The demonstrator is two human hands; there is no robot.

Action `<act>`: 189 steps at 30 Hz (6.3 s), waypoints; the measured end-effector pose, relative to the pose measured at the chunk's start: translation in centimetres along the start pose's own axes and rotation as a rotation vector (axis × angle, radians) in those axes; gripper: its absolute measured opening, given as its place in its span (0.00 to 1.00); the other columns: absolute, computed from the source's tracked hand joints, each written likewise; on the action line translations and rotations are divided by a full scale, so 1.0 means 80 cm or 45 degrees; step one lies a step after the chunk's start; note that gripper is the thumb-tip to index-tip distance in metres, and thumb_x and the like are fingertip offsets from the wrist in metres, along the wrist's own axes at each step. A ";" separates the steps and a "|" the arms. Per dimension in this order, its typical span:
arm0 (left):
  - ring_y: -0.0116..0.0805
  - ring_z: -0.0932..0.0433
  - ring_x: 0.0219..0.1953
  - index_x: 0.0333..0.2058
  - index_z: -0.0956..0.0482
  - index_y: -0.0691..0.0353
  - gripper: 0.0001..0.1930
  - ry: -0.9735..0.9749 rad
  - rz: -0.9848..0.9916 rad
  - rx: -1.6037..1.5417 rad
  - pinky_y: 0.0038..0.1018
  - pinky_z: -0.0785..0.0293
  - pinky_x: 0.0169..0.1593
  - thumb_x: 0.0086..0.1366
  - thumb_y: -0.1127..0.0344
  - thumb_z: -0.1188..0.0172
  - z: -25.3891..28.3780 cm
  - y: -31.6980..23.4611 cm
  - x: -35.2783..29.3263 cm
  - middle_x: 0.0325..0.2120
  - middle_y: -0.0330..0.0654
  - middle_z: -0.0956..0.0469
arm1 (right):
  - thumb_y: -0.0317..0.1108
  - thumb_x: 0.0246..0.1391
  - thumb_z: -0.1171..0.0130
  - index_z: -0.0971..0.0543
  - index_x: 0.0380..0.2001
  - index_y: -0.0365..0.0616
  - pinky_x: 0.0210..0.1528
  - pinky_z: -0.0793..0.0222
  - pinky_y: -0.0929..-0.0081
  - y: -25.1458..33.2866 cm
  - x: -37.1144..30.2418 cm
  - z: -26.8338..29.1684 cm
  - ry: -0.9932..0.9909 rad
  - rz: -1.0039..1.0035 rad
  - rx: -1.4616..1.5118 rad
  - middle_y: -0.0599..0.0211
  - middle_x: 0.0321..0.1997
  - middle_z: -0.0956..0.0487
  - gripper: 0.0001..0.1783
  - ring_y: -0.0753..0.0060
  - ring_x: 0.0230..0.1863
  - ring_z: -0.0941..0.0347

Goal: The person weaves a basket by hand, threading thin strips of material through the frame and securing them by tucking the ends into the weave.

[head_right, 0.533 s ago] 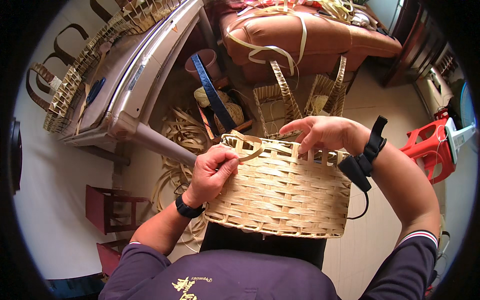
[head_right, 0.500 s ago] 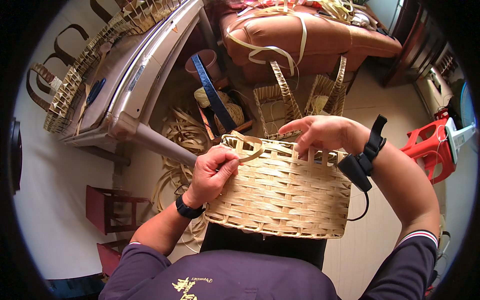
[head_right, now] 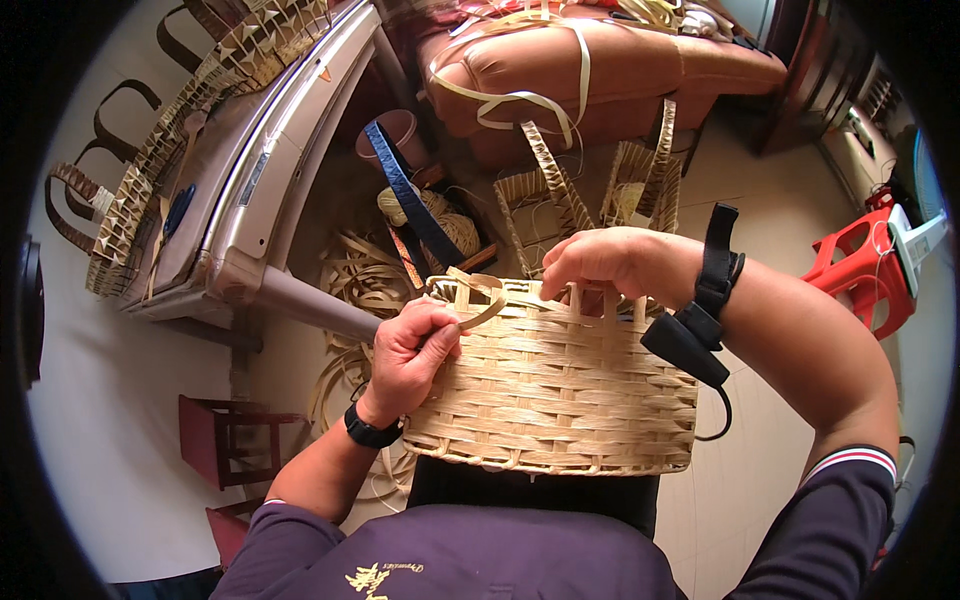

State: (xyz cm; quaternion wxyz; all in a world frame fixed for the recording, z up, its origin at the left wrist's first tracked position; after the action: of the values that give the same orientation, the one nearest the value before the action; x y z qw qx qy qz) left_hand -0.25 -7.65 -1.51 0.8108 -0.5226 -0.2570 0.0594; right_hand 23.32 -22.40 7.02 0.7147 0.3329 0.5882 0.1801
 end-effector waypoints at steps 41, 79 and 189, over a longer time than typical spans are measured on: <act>0.32 0.28 0.31 0.34 0.17 0.64 0.02 0.006 0.014 -0.073 0.30 0.31 0.43 0.67 0.75 0.37 -0.001 0.008 -0.002 0.21 0.35 0.22 | 0.10 0.43 0.36 0.24 0.51 0.36 0.44 0.20 0.77 -0.044 0.024 0.061 0.443 0.274 0.055 0.64 0.40 0.19 0.28 0.72 0.41 0.17; 0.20 0.28 0.27 0.35 0.18 0.67 0.07 -0.050 0.114 -0.354 0.19 0.32 0.33 0.73 0.71 0.39 -0.005 0.011 -0.012 0.28 0.34 0.24 | 0.23 0.44 0.31 0.13 0.31 0.37 0.34 0.22 0.75 -0.021 -0.038 0.043 -0.023 0.471 -1.042 0.65 0.28 0.15 0.08 0.73 0.30 0.17; 0.39 0.17 0.40 0.45 0.15 0.60 0.11 0.630 -0.264 0.578 0.32 0.21 0.45 0.64 0.67 0.31 -0.071 -0.150 0.147 0.39 0.45 0.19 | 0.30 0.58 0.34 0.16 0.43 0.38 0.43 0.27 0.79 -0.223 -0.073 0.109 -0.211 0.792 0.322 0.70 0.40 0.16 0.11 0.81 0.40 0.22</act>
State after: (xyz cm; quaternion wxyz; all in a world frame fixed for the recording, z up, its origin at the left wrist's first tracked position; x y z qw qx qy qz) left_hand 10.55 -13.38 11.34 0.9458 -0.2985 -0.0846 -0.0961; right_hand 27.89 -41.23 -0.33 0.6240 0.5958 0.4161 0.2873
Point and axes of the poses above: each hand's wrist, its own x-axis towards the middle knuckle, its own z-axis out of the back of the hand, y = z × x, the point moved 1 cm from there along x, towards the middle knuckle
